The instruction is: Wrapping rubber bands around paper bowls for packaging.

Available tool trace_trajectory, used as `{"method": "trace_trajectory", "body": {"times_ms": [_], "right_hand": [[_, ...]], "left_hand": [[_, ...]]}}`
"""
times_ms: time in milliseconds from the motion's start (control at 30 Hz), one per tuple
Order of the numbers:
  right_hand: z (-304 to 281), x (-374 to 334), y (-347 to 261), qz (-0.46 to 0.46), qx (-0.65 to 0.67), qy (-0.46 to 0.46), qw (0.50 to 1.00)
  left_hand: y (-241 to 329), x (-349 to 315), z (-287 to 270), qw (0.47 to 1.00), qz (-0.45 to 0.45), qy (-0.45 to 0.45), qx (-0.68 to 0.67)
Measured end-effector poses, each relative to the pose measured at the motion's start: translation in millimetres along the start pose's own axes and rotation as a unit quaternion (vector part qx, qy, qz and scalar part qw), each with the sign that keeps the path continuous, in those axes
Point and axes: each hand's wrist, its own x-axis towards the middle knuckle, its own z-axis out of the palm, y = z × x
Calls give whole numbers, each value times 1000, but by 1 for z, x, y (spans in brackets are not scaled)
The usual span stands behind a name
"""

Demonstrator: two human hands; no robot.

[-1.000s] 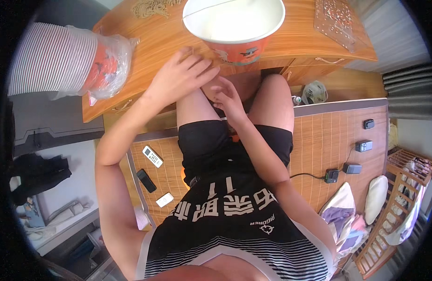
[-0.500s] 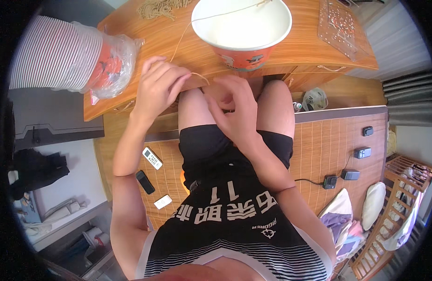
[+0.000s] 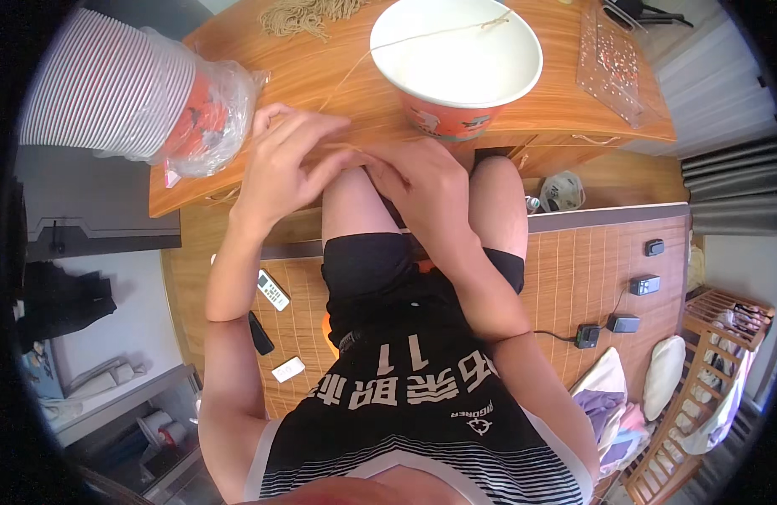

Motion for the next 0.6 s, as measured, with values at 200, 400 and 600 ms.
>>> {"method": "trace_trajectory", "body": {"times_ms": [200,400,600], "right_hand": [[-13,14,7,-162,-106,-67,979],[-32,35,10,-262,-129,-83,953],[-40,53,17,-302,-123,-61,943]], "left_hand": [[14,-3,22,986,-54,-66,-145],[5,-4,37,967,-80,-28,-240],[8,6,30,956,-109,4,-273]]}}
